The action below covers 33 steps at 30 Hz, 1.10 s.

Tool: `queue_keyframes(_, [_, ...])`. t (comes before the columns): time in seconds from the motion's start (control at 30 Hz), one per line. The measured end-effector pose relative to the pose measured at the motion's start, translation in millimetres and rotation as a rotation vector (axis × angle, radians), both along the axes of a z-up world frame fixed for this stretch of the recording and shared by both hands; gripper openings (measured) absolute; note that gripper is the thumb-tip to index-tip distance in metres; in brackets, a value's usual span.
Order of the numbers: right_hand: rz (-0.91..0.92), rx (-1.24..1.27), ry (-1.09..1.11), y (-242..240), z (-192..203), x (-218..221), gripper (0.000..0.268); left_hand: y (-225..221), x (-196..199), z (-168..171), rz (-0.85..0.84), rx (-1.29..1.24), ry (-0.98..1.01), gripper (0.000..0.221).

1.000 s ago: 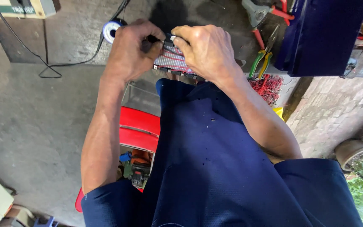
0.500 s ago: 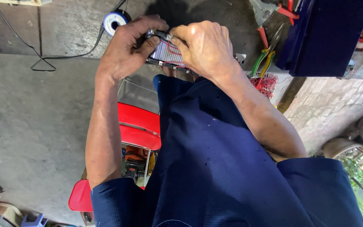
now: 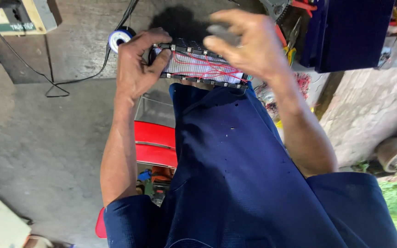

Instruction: Soldering red wires to the terminals of a lithium-ion battery pack assembly.

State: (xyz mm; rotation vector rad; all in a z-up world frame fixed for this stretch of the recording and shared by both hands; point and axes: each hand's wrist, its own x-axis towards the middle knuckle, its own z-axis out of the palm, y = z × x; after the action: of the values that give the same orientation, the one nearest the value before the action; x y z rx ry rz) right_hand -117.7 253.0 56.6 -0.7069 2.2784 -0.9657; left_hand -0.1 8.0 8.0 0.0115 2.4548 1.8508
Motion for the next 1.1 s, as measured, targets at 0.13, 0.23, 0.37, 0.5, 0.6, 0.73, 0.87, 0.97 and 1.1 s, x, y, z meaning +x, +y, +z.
queue_keyframes(0.13, [-0.103,-0.067,0.101,32.6,-2.1,1.6,0.030,8.2,-0.1,4.7,0.033,-0.067,0.057,0.020])
queue_keyframes(0.23, [-0.098,-0.124,0.183,42.6,-20.5,17.8,0.021,11.2,5.5,-2.2,0.028,-0.170,0.114,0.017])
queue_keyframes(0.37, [-0.069,-0.158,0.185,57.0,-36.0,35.7,0.021,8.3,3.9,6.9,0.000,-0.173,0.050,0.018])
queue_keyframes(0.5, [-0.055,-0.186,0.214,61.4,-41.9,40.6,0.024,9.8,1.4,7.7,-0.019,-0.179,0.073,0.016])
queue_keyframes(0.6, [-0.011,-0.102,0.409,53.0,-49.0,48.9,0.034,12.7,0.8,11.1,0.004,-0.189,0.053,0.016])
queue_keyframes(0.73, [-0.076,-0.041,0.461,41.1,-46.8,55.8,0.021,16.7,-0.4,17.7,-0.001,-0.304,0.085,0.020])
queue_keyframes(0.87, [-0.155,0.080,0.424,32.8,-47.8,61.7,0.013,26.0,-5.3,21.5,-0.058,-0.521,0.224,0.026])
queue_keyframes(0.97, [-0.154,0.097,0.451,33.5,-48.9,62.8,0.020,35.6,-11.0,17.8,-0.047,-0.600,0.273,0.019])
queue_keyframes(1.1, [-0.151,0.012,0.327,45.8,-50.0,54.2,0.025,36.5,-8.3,9.8,-0.017,-0.516,0.142,0.021])
